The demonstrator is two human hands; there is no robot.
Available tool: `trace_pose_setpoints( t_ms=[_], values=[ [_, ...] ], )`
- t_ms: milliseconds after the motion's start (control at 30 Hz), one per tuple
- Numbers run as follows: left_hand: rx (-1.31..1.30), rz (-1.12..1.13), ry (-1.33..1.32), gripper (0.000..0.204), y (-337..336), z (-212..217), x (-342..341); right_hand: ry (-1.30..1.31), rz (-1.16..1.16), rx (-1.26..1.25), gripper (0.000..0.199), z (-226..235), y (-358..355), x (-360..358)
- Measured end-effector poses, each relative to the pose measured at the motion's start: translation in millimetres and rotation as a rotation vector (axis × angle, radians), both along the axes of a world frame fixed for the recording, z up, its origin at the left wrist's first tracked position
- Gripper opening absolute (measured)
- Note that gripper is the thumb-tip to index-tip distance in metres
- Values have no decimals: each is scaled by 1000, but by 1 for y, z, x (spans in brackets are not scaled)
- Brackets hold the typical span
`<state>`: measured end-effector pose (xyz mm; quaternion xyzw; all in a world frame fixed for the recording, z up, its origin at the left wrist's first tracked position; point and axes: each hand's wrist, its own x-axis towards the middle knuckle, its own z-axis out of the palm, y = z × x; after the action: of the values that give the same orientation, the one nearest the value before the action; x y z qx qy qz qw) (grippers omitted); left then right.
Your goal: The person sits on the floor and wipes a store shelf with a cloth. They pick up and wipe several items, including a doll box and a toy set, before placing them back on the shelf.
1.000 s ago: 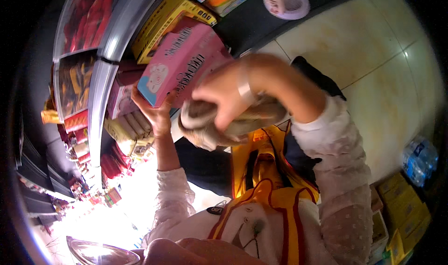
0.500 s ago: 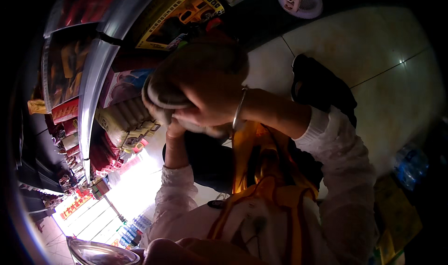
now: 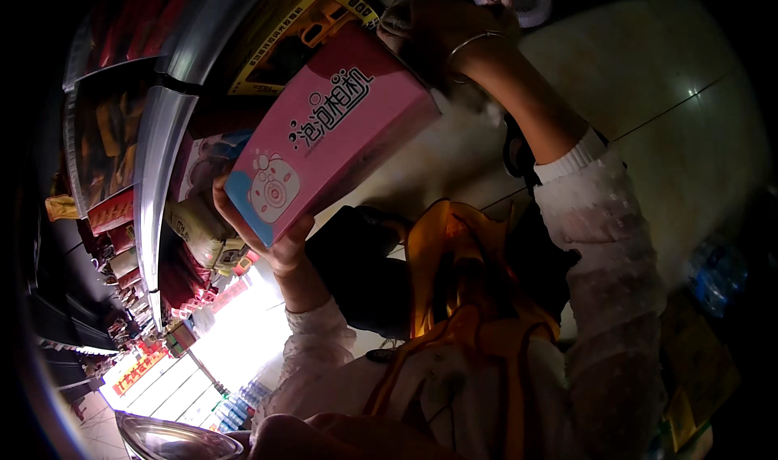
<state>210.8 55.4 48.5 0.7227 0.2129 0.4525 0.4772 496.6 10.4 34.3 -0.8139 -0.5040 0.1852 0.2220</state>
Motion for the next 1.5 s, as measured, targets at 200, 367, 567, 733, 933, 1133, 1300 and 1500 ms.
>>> trace_pose_setpoints(
  t_ms=[200, 367, 567, 733, 933, 1133, 1300, 1500],
  values=[
    [-646, 4, -254, 74, 23, -31, -22, 168, 150, 190, 39, -16, 3, 11],
    [-791, -62, -167, 52, 41, -45, -33, 127, -44, 288, 41, 1, -2, 5],
    [-441, 485, 11, 71, 74, -68, -43, 464, 239, 447, 45, 17, -25, -49],
    [-560, 165, -86, 55, 113, -58, 15, 1003, 1029, -43, 47, 28, -28, -67],
    [-155, -23, 38, 75, 125, -59, 169, 553, 1252, -563, 45, -8, -27, -87],
    [-398, -141, -65, 89, 162, -117, 266, 479, 948, -461, 42, -27, -18, -77],
    [-189, -134, 137, 93, 186, -173, 269, 483, 932, -451, 39, -25, -14, -81],
    [656, 256, 790, 103, 177, -161, 273, 567, 998, -462, 35, -25, -18, -86]
  ],
)
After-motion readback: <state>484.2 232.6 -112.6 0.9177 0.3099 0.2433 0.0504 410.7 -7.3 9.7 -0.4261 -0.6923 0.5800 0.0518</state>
